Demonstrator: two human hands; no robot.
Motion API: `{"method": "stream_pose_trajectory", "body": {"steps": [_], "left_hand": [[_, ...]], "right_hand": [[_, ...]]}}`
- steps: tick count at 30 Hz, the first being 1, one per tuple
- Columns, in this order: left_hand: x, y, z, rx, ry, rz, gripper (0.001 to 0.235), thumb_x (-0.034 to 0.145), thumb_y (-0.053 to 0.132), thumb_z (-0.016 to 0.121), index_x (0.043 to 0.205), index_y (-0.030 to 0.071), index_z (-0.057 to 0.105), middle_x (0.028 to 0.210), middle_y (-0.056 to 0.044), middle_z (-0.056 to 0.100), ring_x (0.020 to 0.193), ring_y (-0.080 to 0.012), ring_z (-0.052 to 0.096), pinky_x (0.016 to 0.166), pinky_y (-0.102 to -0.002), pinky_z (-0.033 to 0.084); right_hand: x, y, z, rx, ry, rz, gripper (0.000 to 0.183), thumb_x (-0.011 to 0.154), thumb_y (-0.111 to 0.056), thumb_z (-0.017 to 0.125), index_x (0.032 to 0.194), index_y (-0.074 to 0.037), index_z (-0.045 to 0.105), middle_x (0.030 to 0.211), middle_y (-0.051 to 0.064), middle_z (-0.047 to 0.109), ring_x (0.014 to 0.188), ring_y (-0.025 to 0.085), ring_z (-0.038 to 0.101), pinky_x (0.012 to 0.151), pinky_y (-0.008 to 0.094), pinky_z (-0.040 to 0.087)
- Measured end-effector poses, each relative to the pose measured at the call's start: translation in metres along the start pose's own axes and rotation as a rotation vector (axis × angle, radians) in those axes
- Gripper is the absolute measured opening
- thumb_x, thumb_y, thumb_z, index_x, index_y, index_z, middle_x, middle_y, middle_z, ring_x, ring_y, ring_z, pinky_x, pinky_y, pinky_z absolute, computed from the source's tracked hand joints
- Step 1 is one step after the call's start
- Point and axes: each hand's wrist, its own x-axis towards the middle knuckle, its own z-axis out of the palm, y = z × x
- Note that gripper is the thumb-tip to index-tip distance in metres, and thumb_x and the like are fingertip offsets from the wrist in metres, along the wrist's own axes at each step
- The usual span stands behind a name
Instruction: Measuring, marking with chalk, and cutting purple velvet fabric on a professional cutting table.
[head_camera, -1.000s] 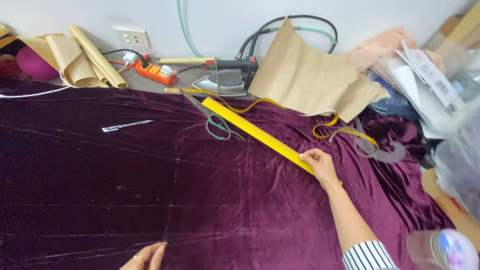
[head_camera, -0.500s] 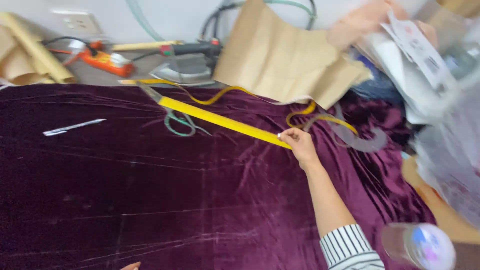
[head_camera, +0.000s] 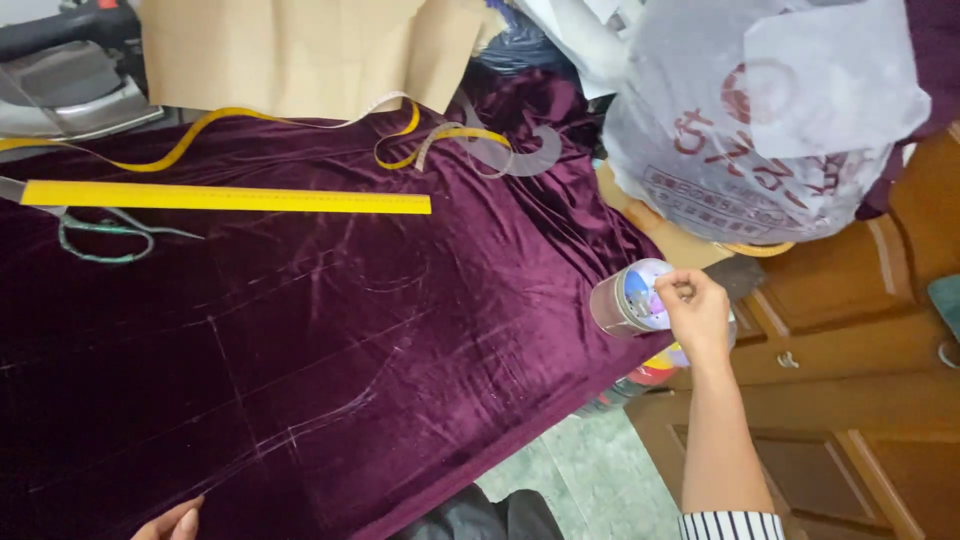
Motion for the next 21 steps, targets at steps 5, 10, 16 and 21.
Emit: {"method": "stream_pose_trajectory", "body": {"steps": [5, 10, 16, 21], "left_hand": [[-0.019, 0.094, -0.01, 0.051, 0.042, -0.06, 0.017, 0.095, 0.013, 0.063, 0.105, 0.01, 0.077, 0.076, -0.01, 0.071, 0.061, -0.0163, 0.06, 0.064, -0.025, 0.049], [-0.028, 0.102, -0.019, 0.098, 0.083, -0.098, 0.016, 0.084, 0.019, 0.069, 0.096, 0.015, 0.08, 0.089, -0.001, 0.079, 0.081, -0.0086, 0.071, 0.08, -0.02, 0.052], [-0.046, 0.069, -0.048, 0.23, 0.083, -0.31, 0.02, 0.082, 0.033, 0.066, 0.093, 0.029, 0.082, 0.08, 0.012, 0.081, 0.065, -0.0036, 0.07, 0.069, -0.018, 0.052], [-0.072, 0.014, -0.061, 0.208, 0.293, -0.368, 0.017, 0.08, 0.03, 0.068, 0.09, 0.03, 0.081, 0.076, 0.01, 0.08, 0.066, -0.0018, 0.07, 0.068, -0.017, 0.053]], "right_hand": [[0.011, 0.029, 0.012, -0.129, -0.017, -0.043, 0.014, 0.087, -0.026, 0.066, 0.084, -0.013, 0.07, 0.088, 0.001, 0.069, 0.076, 0.017, 0.062, 0.077, 0.032, 0.047], [0.019, -0.02, 0.069, -0.003, -0.032, -0.316, 0.011, 0.088, -0.021, 0.07, 0.087, -0.01, 0.073, 0.088, 0.004, 0.067, 0.073, 0.014, 0.058, 0.076, 0.028, 0.045], [-0.018, -0.159, 0.197, 0.109, -0.402, -0.603, 0.011, 0.084, -0.02, 0.073, 0.08, -0.01, 0.072, 0.082, 0.003, 0.071, 0.075, 0.012, 0.064, 0.073, 0.026, 0.049], [-0.059, -0.268, 0.319, 0.101, -0.709, -0.901, 0.013, 0.085, -0.023, 0.068, 0.083, -0.012, 0.073, 0.085, 0.002, 0.072, 0.078, 0.016, 0.066, 0.075, 0.03, 0.047]]}}
